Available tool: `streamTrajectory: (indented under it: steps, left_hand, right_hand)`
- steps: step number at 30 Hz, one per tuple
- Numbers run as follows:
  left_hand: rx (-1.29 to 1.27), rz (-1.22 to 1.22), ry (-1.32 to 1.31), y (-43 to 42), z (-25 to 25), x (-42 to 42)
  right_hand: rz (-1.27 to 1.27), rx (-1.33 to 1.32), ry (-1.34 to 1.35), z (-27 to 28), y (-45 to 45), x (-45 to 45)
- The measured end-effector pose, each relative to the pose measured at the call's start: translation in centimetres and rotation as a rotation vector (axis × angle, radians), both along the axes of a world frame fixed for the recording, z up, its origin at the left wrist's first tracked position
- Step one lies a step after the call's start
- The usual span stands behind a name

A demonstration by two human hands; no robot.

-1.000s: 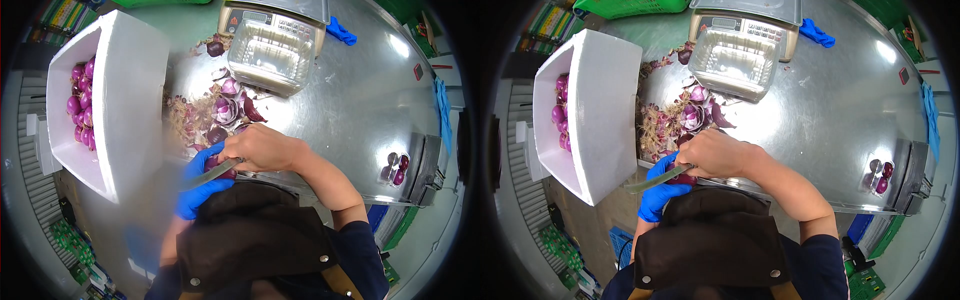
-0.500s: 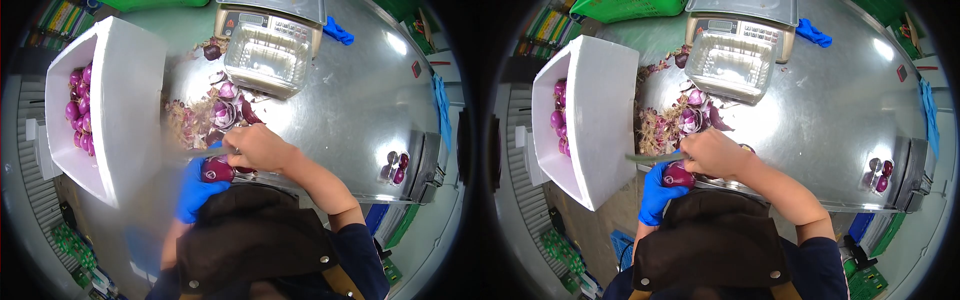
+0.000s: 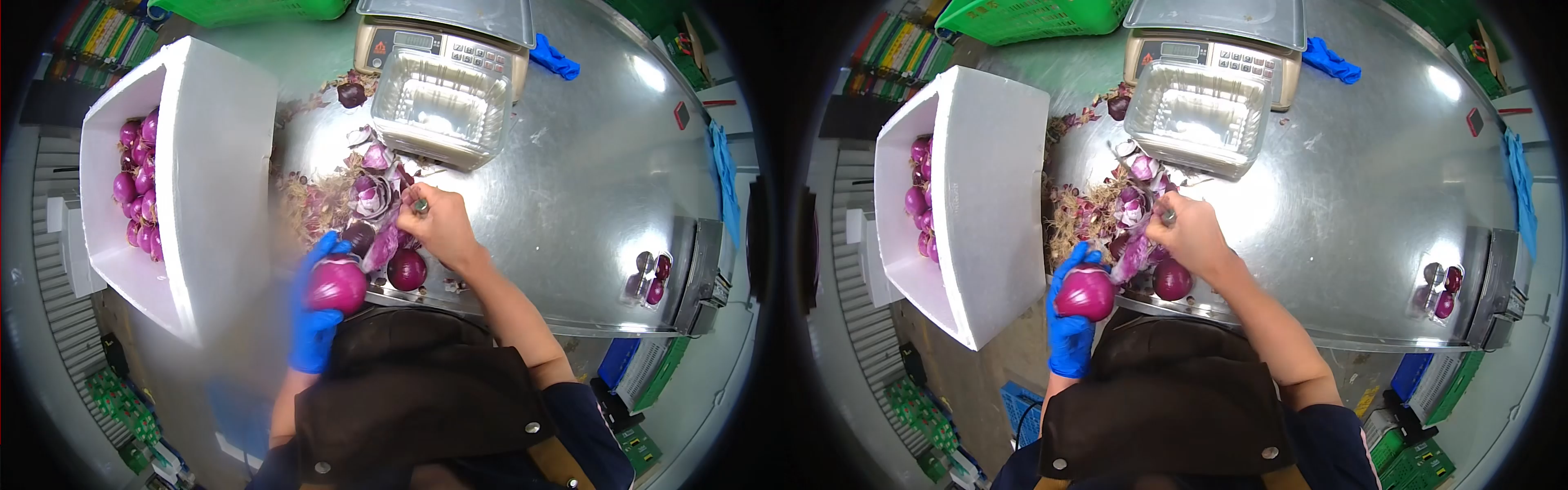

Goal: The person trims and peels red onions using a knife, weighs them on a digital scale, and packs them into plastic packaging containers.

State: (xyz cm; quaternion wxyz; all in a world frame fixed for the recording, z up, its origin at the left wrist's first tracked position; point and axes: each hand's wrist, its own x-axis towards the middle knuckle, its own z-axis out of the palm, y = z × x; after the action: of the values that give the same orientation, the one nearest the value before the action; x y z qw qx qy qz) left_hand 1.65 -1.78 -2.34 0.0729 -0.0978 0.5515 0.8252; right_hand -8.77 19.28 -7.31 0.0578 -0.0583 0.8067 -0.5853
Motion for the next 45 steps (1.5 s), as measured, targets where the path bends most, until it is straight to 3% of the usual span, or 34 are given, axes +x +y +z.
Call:
streamTrajectory:
  steps: [2, 4, 9, 10, 13, 15, 18, 21, 23, 24, 26, 28, 30, 34, 37, 42, 45]
  left_hand:
    - [0.087, 0.036, 0.087, 0.0, -0.1, 0.0]
    - [0.358, 0.151, -0.063, -0.1, 0.2, -0.4]
    - [0.825, 0.022, -0.176, -1.1, -0.2, -0.8]
    - [0.708, -0.011, -0.195, -0.9, 0.4, -1.1]
    - [-0.123, 0.018, -0.055, 0.7, 1.5, -1.3]
    - [-0.292, -0.016, -0.06, 1.0, 2.5, -1.4]
    - [-0.512, -0.061, -0.024, 1.5, 1.9, -1.3]
    - [-0.625, -0.078, 0.048, 2.1, 1.2, -1.2]
    - [-0.635, -0.113, 0.098, 2.3, 0.5, -1.5]
    - [-0.745, -0.19, 0.007, 2.5, 0.6, -1.5]
    - [-1.022, -0.184, 0.114, 2.7, -1.8, -0.3]
    - [-1.083, -0.122, 0.109, 4.0, -2.6, 0.1]
    - [-1.113, -0.268, 0.16, 3.9, -1.5, -0.4]
    - [-0.817, -0.317, -0.026, 3.6, 0.2, -0.4]
    - [-0.728, -0.345, -0.036, 3.1, 0.0, 0.3]
    - [-0.275, -0.262, -0.013, 2.3, 1.3, -0.8]
    - [-0.077, -0.212, -0.053, 2.1, 1.5, -1.2]
  right_hand:
    - [0.038, 0.133, 0.013, -0.5, 0.1, -0.1]
    - [0.054, 0.226, 0.039, -0.8, 0.1, 0.0]
    - [0.191, 0.197, -0.022, 0.9, 0.0, 0.5]
    - [0.209, 0.148, 0.011, 1.5, 0.0, 0.7]
    - [0.221, 0.006, 0.055, 3.0, -0.1, 1.4]
    - [0.164, -0.084, 0.013, 4.1, -0.3, 1.8]
    - [0.146, -0.013, 0.018, 6.4, -1.0, 2.4]
    - [0.109, -0.01, 0.232, 6.7, -2.8, 3.0]
    - [0.14, 0.076, 0.328, 7.2, -3.9, 2.9]
    - [0.152, 0.115, 0.369, 7.7, -4.5, 2.8]
    - [0.213, 0.243, 0.393, 9.1, -5.5, 2.5]
    - [0.196, 0.323, 0.411, 8.5, -6.9, 2.4]
    - [0.169, 0.324, 0.396, 7.2, -7.5, 2.3]
    - [0.194, 0.299, 0.275, 5.2, -6.1, 2.6]
    - [0.175, 0.238, 0.234, 3.6, -4.1, 2.2]
    - [-0.018, 0.02, 0.164, 2.2, -1.3, 1.8]
    - [0.007, -0.086, 0.026, 2.5, -0.3, 1.8]
